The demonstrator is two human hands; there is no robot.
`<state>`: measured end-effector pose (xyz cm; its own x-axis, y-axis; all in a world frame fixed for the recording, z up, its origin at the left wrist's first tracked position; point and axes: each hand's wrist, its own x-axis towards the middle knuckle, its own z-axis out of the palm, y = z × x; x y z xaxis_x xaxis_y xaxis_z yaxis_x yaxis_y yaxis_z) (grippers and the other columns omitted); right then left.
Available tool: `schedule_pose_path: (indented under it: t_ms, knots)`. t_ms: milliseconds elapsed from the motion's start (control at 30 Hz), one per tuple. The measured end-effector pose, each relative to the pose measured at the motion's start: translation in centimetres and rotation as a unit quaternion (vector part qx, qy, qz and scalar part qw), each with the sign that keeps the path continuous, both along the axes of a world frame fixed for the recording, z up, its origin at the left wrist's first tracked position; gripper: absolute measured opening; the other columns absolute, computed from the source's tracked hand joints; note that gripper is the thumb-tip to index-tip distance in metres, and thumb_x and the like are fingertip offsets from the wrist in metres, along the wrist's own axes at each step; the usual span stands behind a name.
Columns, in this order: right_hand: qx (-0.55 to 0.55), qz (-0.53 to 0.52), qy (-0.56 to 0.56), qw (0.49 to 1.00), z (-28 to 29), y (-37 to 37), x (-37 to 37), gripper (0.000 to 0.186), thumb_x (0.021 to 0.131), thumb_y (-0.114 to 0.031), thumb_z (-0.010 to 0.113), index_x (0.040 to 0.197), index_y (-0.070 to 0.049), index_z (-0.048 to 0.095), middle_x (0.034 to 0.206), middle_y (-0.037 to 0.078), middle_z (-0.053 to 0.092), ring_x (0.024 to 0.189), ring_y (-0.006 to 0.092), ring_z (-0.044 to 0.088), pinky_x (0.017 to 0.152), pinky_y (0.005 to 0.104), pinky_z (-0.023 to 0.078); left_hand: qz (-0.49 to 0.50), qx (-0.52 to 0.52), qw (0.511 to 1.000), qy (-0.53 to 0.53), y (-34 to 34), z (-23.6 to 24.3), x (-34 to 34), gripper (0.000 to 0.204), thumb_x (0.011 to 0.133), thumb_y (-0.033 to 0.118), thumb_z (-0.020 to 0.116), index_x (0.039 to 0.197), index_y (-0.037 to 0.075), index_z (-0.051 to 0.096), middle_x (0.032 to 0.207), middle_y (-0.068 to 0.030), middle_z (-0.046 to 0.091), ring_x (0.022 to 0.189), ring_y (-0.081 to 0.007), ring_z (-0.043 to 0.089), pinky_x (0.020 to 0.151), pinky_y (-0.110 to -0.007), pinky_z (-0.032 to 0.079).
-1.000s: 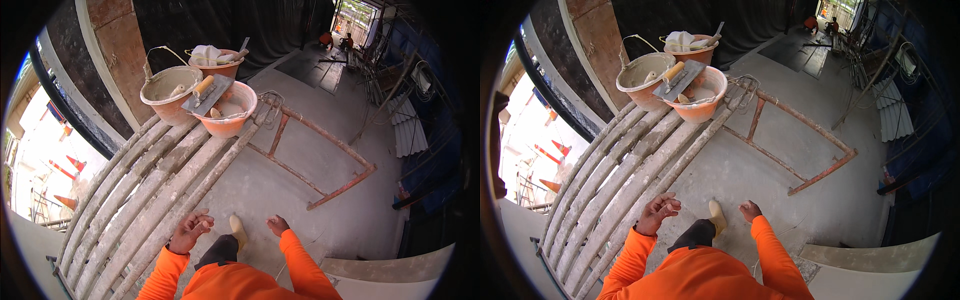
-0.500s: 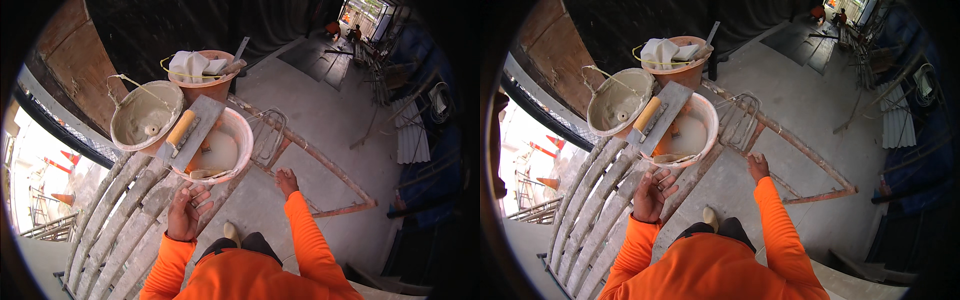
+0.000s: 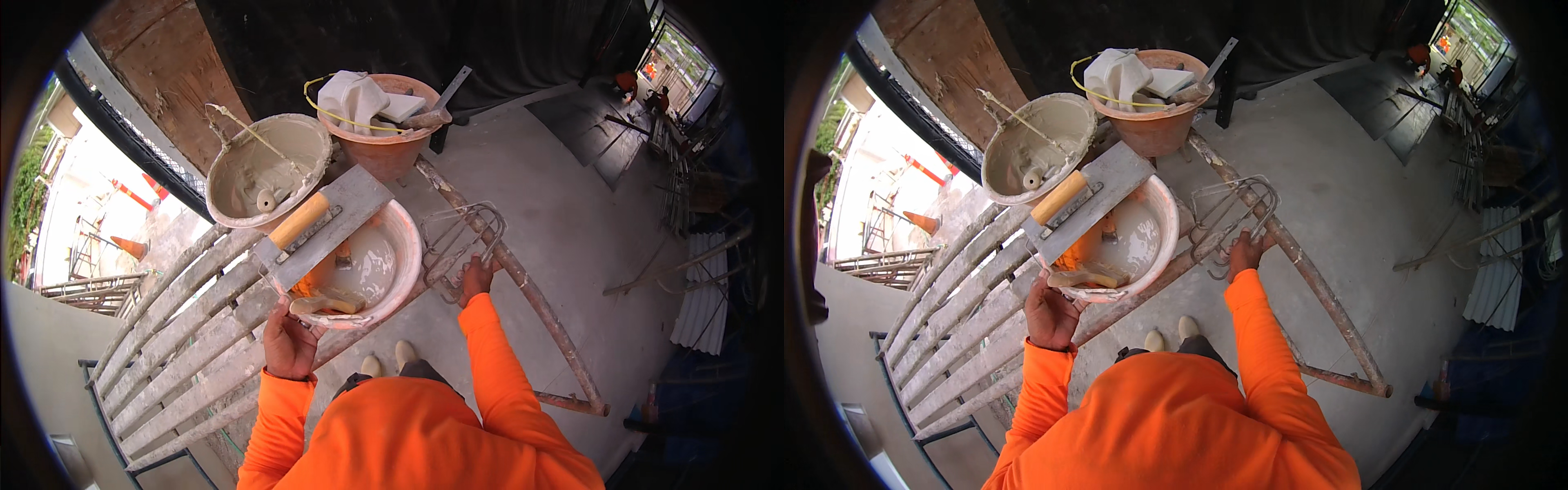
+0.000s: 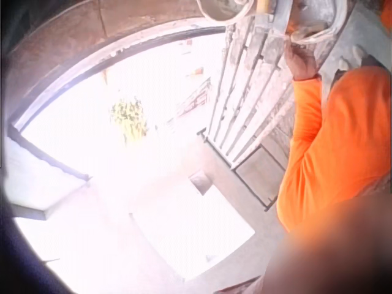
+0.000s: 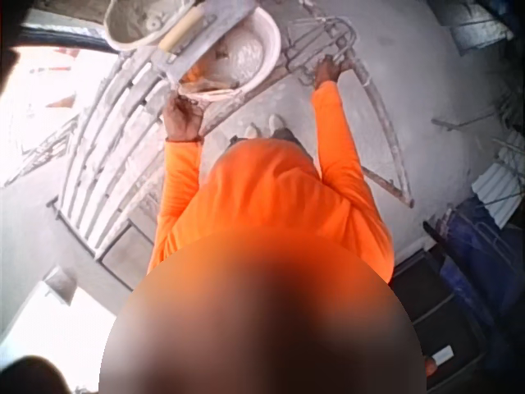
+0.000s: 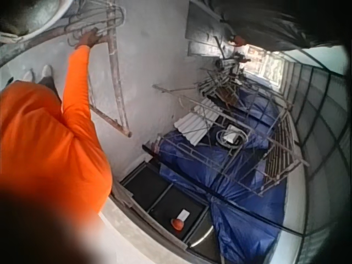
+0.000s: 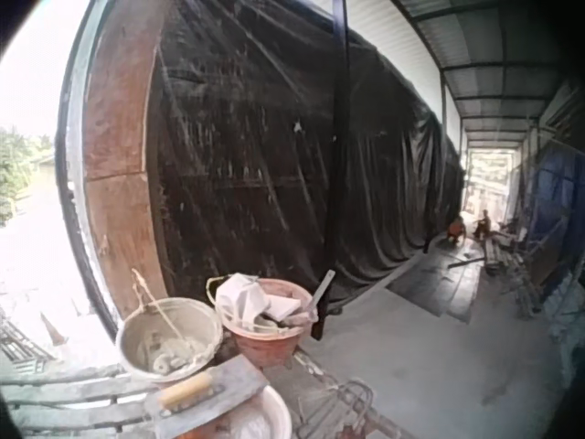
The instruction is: The person walks through a construction area, climbs a scaffold, and uses a trowel to scoop plaster from a bucket and apply it to a wall. The person repeatedly scoops and smooths the plaster on the wall surface.
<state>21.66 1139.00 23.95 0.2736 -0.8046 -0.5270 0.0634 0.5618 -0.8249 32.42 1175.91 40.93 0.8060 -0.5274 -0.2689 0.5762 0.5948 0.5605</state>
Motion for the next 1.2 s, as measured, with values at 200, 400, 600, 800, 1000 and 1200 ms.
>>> schedule_pose_path:
  t_ms: [200, 400, 600, 800, 1000, 1200]
  knots:
    - [-0.047, 0.048, -0.006, 0.998, 1.9, 0.0, -1.8, 0.025, 0.109, -0.032, 0.05, 0.127, -0.015, 0.05, 0.078, -0.001, 0.045, 0.059, 0.0112, 0.045, 0.049, 0.0298, 0.043, 0.051, -0.006, 0.999, -0.007, 2.0, -0.6, -1.4, 0.045, 0.105, 0.033, 0.056, 0.141, 0.007, 0.056, 0.138, -0.0157, 0.065, 0.126, -0.0347, 0.064, 0.106, -0.057, 0.052]
    - [-0.076, 0.156, -0.042, 0.984, 4.7, -0.6, -2.5, 0.033, 0.108, -0.035, 0.052, 0.133, -0.013, 0.054, 0.076, -0.001, 0.046, 0.057, 0.0096, 0.047, 0.047, 0.0289, 0.047, 0.131, 0.012, 0.991, 0.008, 5.5, -0.9, -2.7, 0.045, 0.105, 0.033, 0.056, 0.141, 0.006, 0.056, 0.14, -0.012, 0.064, 0.129, -0.0311, 0.061, 0.111, -0.051, 0.048]
    - [-0.095, 0.381, -0.014, 0.92, 8.5, -0.6, 1.1, 0.035, 0.107, -0.038, 0.056, 0.128, -0.01, 0.058, 0.075, -0.002, 0.046, 0.058, 0.0076, 0.046, 0.045, 0.0261, 0.045, 0.138, 0.032, 0.99, -0.009, 8.1, -0.6, -3.1, 0.048, 0.105, 0.038, 0.056, 0.139, 0.005, 0.057, 0.137, -0.0123, 0.065, 0.126, -0.0317, 0.063, 0.109, -0.052, 0.049]
    - [-0.647, 0.408, 0.27, 0.585, 7.5, 0.1, 7.6, 0.039, 0.099, -0.029, 0.066, 0.132, -0.008, 0.062, 0.1, 0.011, 0.063, 0.097, 0.0309, 0.065, 0.085, 0.0444, 0.057, 0.169, 0.027, 0.985, 0.003, 10.2, -0.4, -3.4, 0.045, 0.105, 0.039, 0.055, 0.134, 0.005, 0.06, 0.131, -0.0148, 0.069, 0.12, -0.0335, 0.067, 0.105, -0.053, 0.052]
    - [-0.552, 0.505, 0.283, 0.6, 8.5, 1.2, 9.2, 0.049, 0.095, -0.025, 0.07, 0.137, -0.004, 0.061, 0.137, 0.017, 0.054, 0.128, 0.0372, 0.052, 0.104, 0.0477, 0.049, 0.178, 0.009, 0.984, 0.015, 11.8, -1.0, -2.7, 0.042, 0.105, 0.036, 0.054, 0.131, 0.003, 0.062, 0.13, -0.0167, 0.069, 0.12, -0.0329, 0.067, 0.106, -0.051, 0.052]
    - [-0.63, 0.427, 0.148, 0.631, 11.3, 4.0, 7.6, 0.054, 0.101, -0.035, 0.066, 0.142, -0.002, 0.057, 0.128, 0.019, 0.063, 0.121, 0.0353, 0.061, 0.104, 0.0431, 0.05, 0.179, 0.046, 0.983, -0.005, 13.4, -2.1, -0.3, 0.053, 0.104, 0.041, 0.053, 0.14, 0.002, 0.059, 0.137, -0.0177, 0.066, 0.124, -0.0347, 0.064, 0.111, -0.051, 0.048]
